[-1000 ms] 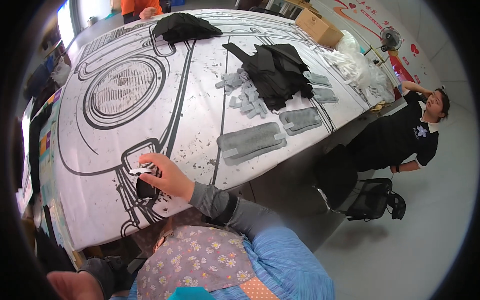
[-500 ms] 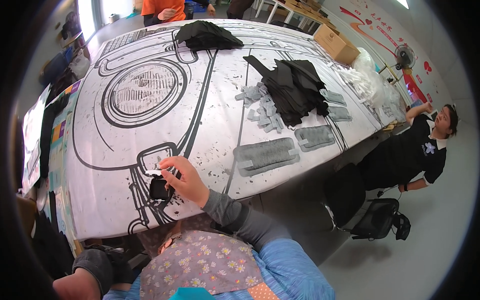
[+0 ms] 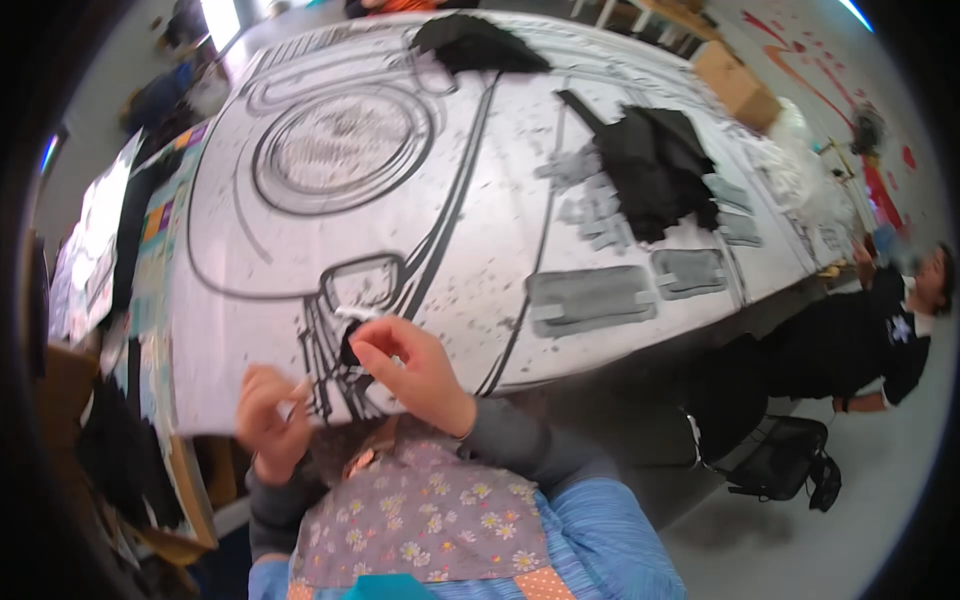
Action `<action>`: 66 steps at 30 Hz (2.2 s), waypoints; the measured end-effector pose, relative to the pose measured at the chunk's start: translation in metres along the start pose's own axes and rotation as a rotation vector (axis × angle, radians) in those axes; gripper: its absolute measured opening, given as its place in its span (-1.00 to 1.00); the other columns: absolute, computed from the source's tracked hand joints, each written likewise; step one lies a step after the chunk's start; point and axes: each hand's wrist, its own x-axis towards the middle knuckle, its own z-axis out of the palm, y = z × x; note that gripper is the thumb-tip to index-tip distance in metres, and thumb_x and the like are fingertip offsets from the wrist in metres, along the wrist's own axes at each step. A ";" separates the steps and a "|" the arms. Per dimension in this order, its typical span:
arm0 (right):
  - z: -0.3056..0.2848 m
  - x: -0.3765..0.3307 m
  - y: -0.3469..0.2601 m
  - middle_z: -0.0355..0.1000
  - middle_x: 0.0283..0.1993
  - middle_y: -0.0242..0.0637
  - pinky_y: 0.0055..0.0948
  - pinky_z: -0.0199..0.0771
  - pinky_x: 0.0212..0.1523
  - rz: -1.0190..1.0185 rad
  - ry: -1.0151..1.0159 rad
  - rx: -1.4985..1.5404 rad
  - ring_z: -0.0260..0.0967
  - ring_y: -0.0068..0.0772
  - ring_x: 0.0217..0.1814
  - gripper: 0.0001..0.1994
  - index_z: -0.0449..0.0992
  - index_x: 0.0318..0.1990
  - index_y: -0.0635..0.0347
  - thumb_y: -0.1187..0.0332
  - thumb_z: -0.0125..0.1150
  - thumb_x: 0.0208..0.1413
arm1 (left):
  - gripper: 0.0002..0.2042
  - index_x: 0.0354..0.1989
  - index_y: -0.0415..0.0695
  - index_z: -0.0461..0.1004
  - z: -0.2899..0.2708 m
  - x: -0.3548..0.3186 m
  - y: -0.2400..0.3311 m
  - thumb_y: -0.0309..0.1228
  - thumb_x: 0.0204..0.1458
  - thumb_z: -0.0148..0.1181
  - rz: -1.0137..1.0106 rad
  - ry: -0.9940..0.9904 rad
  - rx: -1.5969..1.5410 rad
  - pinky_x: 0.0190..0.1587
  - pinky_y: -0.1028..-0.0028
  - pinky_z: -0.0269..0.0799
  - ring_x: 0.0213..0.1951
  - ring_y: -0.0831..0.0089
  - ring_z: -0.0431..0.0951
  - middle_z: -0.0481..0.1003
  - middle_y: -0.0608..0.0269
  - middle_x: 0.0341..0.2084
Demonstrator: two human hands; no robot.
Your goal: Sticking small white adhesive strips onto grey fabric shoe components placed on a template board.
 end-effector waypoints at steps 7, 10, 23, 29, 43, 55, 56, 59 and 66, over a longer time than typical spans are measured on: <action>-0.007 0.006 0.015 0.50 -0.26 -0.41 -0.59 0.38 -0.13 0.355 -0.201 0.173 0.35 -0.66 -0.22 -0.79 0.56 -0.11 0.31 0.34 0.20 0.24 | -0.79 -0.40 -0.12 0.54 0.040 -0.018 -0.016 -0.67 -0.24 0.32 -0.071 -0.069 -0.004 -0.39 0.36 0.35 -0.47 0.27 0.48 0.53 0.26 -0.50; -0.009 0.008 0.017 0.53 -0.29 -0.37 -0.58 0.42 -0.15 0.351 -0.098 0.196 0.39 -0.64 -0.22 -0.81 0.58 -0.13 0.30 0.38 0.25 0.19 | -0.80 -0.39 -0.13 0.53 0.044 -0.022 -0.021 -0.65 -0.21 0.31 -0.080 -0.084 0.030 -0.41 0.37 0.34 -0.48 0.25 0.47 0.53 0.27 -0.48; -0.003 0.005 0.019 0.55 -0.29 -0.30 -0.57 0.48 -0.19 0.092 0.005 -0.179 0.50 -0.57 -0.23 -0.88 0.56 -0.21 0.35 0.47 0.24 0.16 | -0.81 -0.29 -0.19 0.53 0.055 -0.035 -0.020 -0.65 -0.11 0.25 -0.520 -0.089 -0.192 -0.31 0.46 0.45 -0.39 0.42 0.55 0.52 0.21 -0.42; -0.005 0.006 0.024 0.55 -0.30 -0.30 -0.57 0.48 -0.22 0.129 0.007 -0.156 0.49 -0.57 -0.25 -0.89 0.56 -0.23 0.35 0.47 0.23 0.17 | -0.81 -0.26 -0.20 0.53 0.053 -0.040 -0.027 -0.63 -0.09 0.24 -0.549 -0.116 -0.202 -0.28 0.44 0.46 -0.37 0.39 0.55 0.53 0.19 -0.40; -0.005 0.005 0.027 0.55 -0.33 -0.33 -0.58 0.47 -0.27 0.125 0.048 -0.114 0.48 -0.61 -0.27 -0.89 0.57 -0.23 0.32 0.44 0.22 0.19 | -0.82 -0.23 -0.18 0.55 0.050 -0.024 -0.016 -0.52 -0.04 0.31 -0.536 -0.225 -0.197 -0.17 0.38 0.42 -0.24 0.32 0.54 0.56 0.22 -0.32; -0.021 0.006 0.018 0.52 -0.37 -0.28 -0.52 0.40 -0.29 -0.142 0.278 -0.471 0.41 -0.54 -0.34 -0.86 0.55 -0.22 0.34 0.43 0.20 0.19 | -0.87 -0.36 -0.19 0.57 0.062 -0.026 -0.037 -0.51 -0.12 0.33 -0.460 -0.097 0.331 -0.05 0.31 0.40 -0.12 0.18 0.48 0.53 0.15 -0.20; -0.023 0.010 0.019 0.52 -0.37 -0.28 -0.52 0.40 -0.29 -0.145 0.279 -0.471 0.41 -0.54 -0.34 -0.86 0.55 -0.22 0.34 0.43 0.20 0.19 | -0.87 -0.36 -0.19 0.57 0.063 -0.025 -0.039 -0.51 -0.12 0.33 -0.457 -0.096 0.330 -0.05 0.31 0.40 -0.12 0.18 0.48 0.53 0.15 -0.20; -0.028 0.019 0.023 0.50 -0.25 -0.23 -0.46 0.40 -0.21 -0.334 0.197 -0.606 0.42 -0.39 -0.26 -0.88 0.54 -0.19 0.31 0.46 0.19 0.16 | -0.85 -0.33 -0.17 0.57 0.066 -0.024 -0.042 -0.47 -0.12 0.32 -0.507 -0.166 0.325 -0.03 0.30 0.38 -0.08 0.18 0.46 0.50 0.14 -0.16; -0.020 0.026 0.028 0.47 -0.04 -0.17 -0.30 0.44 -0.09 -0.470 0.106 -0.696 0.42 -0.16 -0.10 -0.77 0.51 -0.08 0.25 0.59 0.11 0.10 | -0.62 0.03 -0.15 0.43 0.065 -0.027 -0.043 -0.46 -0.02 0.28 -0.630 -0.148 0.201 -0.08 0.37 0.40 -0.16 0.32 0.47 0.51 0.18 -0.15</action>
